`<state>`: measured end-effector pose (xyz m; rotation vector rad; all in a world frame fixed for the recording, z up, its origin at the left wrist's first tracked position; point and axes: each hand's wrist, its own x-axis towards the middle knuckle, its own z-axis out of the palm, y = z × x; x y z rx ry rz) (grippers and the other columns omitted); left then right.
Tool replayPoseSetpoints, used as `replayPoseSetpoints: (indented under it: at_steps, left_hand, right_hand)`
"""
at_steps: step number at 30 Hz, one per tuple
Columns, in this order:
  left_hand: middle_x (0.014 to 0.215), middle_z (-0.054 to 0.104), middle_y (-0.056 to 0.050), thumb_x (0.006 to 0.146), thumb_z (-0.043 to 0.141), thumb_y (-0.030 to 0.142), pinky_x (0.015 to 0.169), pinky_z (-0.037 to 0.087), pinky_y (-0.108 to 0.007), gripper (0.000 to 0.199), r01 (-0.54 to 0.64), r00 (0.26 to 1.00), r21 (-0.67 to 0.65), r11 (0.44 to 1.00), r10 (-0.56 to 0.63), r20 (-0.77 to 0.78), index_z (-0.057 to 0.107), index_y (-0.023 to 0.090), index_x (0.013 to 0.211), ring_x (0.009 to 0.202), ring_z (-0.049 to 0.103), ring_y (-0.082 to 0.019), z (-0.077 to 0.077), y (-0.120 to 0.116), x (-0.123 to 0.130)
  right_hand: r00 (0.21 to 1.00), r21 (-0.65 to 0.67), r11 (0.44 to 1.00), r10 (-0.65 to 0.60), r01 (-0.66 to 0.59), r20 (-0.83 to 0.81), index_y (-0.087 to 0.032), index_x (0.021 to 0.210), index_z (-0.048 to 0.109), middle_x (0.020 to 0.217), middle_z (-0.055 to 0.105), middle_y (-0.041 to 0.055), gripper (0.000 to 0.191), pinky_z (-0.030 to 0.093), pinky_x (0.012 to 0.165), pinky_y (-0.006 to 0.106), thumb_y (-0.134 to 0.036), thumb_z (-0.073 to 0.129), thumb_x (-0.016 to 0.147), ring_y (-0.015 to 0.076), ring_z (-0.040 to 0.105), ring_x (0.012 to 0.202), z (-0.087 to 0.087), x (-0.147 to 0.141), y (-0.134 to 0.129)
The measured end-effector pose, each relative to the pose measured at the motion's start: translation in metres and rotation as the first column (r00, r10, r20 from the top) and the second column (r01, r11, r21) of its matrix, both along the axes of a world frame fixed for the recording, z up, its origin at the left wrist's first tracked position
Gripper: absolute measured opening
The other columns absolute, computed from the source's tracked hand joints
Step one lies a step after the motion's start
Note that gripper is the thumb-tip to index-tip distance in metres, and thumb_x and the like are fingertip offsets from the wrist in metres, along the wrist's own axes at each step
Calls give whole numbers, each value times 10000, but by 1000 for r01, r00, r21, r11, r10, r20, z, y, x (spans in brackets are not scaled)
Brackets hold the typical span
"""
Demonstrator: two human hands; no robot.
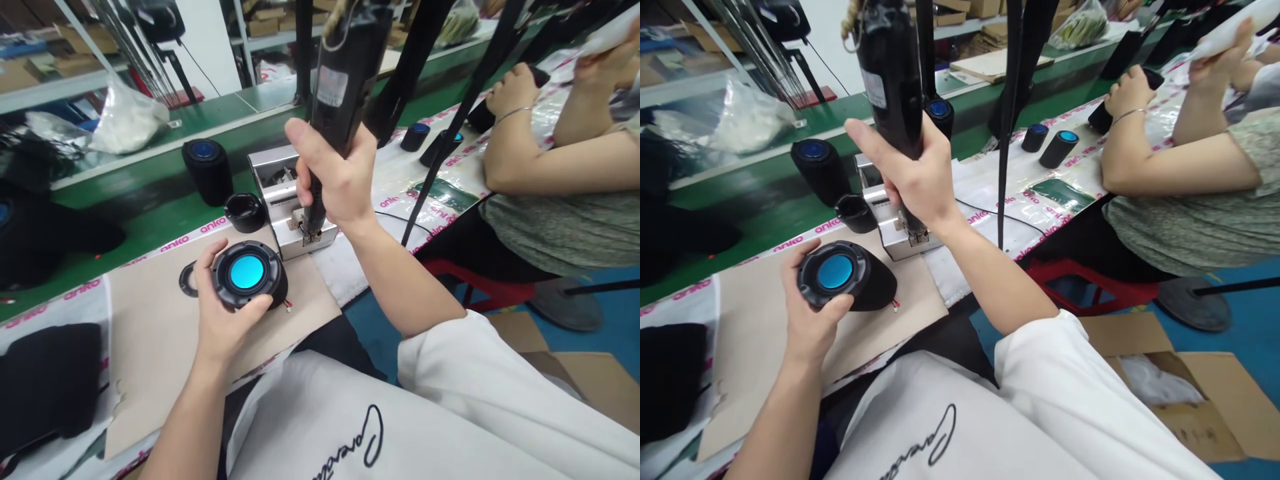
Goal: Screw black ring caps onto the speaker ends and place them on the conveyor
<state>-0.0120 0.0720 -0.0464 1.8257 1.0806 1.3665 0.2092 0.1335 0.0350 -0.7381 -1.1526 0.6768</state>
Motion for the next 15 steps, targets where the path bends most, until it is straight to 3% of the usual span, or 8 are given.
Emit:
replayPoseSetpoints:
  at_steps: [4, 9, 11, 15]
  left_hand:
    - [1417, 586, -119, 719, 887, 703, 1095, 527, -439, 972, 30, 999, -12, 999, -30, 26, 490, 258, 1487, 1238, 659, -311, -2, 1, 1]
    - [1405, 604, -114, 730, 879, 711, 1071, 540, -427, 953, 43, 999, 14, 999, -43, 34, 504, 250, 1475, 1230, 668, -305, -2, 2, 1]
    - [1406, 604, -110, 744, 877, 701, 1062, 543, -417, 934, 41, 999, 18, 999, -42, 31, 507, 252, 1475, 1231, 669, -298, -2, 2, 0]
    - [1425, 595, -110, 742, 878, 703, 1063, 544, -411, 932, 52, 998, 22, 998, -53, 28, 507, 259, 1472, 1244, 664, -294, -1, 2, 0]
  right_hand:
    - [999, -113, 993, 33, -36, -30, -255, 722, 466, 477, 470, -81, 704, 297, 327, 309, -850, 842, 704, 96, 400, 368, 5, 3, -9]
    - [983, 72, 988, -127, 137, -130, -270, 729, 514, 511, 461, -77, 583, 265, 338, 374, -732, 864, 787, 137, 403, 359, 31, -7, -17]
    - [986, 86, 989, -111, 122, -121, -267, 736, 493, 526, 474, -81, 610, 261, 329, 367, -726, 895, 746, 125, 409, 356, 29, -10, -10]
    - [995, 46, 995, -85, 88, -50, -261, 775, 473, 538, 488, -102, 676, 264, 323, 310, -785, 892, 692, 83, 420, 359, 7, -8, 7]
